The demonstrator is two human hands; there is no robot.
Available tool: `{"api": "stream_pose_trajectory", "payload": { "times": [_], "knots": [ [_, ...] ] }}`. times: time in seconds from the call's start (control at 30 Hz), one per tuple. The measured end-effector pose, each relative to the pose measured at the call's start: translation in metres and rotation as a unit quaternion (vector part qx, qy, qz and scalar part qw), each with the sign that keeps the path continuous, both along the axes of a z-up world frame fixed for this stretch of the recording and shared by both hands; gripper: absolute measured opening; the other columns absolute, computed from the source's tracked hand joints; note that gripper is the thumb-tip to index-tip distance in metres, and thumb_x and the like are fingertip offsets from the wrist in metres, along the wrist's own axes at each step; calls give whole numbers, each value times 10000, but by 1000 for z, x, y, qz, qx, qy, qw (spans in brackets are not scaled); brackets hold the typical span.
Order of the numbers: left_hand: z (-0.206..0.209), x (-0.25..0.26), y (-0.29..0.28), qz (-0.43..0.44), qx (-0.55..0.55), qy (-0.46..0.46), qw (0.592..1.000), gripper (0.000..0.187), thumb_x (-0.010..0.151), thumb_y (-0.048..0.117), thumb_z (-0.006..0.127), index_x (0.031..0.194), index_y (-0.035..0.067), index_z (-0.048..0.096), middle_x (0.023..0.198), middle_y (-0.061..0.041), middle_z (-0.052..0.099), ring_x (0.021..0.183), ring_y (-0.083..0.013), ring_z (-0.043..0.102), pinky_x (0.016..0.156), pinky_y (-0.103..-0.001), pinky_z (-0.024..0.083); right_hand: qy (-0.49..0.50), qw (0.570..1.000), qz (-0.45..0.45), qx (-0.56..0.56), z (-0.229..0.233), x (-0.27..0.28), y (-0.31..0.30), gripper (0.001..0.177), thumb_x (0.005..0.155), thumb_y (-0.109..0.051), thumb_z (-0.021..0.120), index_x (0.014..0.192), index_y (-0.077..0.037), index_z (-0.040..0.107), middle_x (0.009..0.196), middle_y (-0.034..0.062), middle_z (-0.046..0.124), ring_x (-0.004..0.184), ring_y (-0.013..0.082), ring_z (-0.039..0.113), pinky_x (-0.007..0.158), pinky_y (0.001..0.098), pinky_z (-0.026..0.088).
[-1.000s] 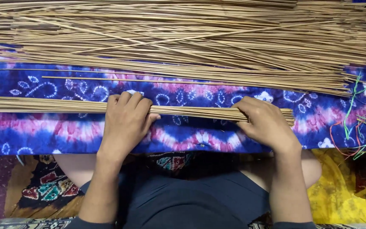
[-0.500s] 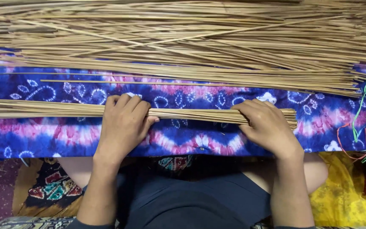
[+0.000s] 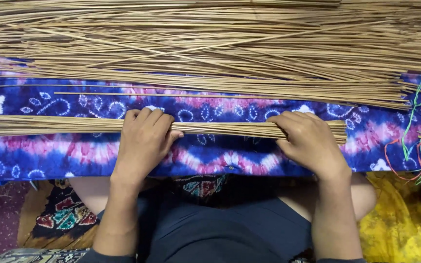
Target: Aligning a bundle of thin wooden sticks by tapping them against a surface to make the ends flush.
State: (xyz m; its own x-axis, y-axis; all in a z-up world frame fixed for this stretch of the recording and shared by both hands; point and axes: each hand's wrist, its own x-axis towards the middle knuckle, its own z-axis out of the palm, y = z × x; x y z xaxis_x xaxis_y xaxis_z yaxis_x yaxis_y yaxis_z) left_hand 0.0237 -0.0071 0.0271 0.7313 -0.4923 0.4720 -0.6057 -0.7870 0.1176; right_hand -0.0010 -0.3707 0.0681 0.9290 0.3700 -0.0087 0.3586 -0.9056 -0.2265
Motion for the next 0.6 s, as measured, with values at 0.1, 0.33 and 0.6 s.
{"api": "stream_pose_trajectory", "payload": {
  "times": [0.1, 0.33, 0.6],
  "knots": [
    [0, -2, -2, 7, 7, -5, 1000, 311, 987, 448, 667, 950, 140, 667, 777, -18, 569, 815, -240, 612, 871, -431, 462, 11, 1000, -8, 3, -4, -2, -1, 488, 683, -133, 807, 1161, -175, 723, 927, 19, 735, 957, 259, 711, 889, 417, 518],
    [14, -6, -8, 33, 26, 0, 999, 266, 883, 361, 789, 972, 135, 682, 776, -24, 590, 824, -242, 616, 962, -494, 434, 16, 1000, -17, -1, 9, -5, -1, 488, 677, -108, 790, 1155, -175, 717, 915, 26, 728, 958, 267, 714, 888, 419, 524],
    [22, -11, -5, 17, 12, 39, 999, 369, 758, 185, 853, 1071, 147, 661, 823, -21, 593, 834, -262, 634, 857, -441, 470, -17, 1000, -24, -6, 4, -7, -6, 506, 675, -73, 745, 1161, -212, 724, 921, -7, 723, 966, 238, 708, 913, 382, 508]
  ]
}}
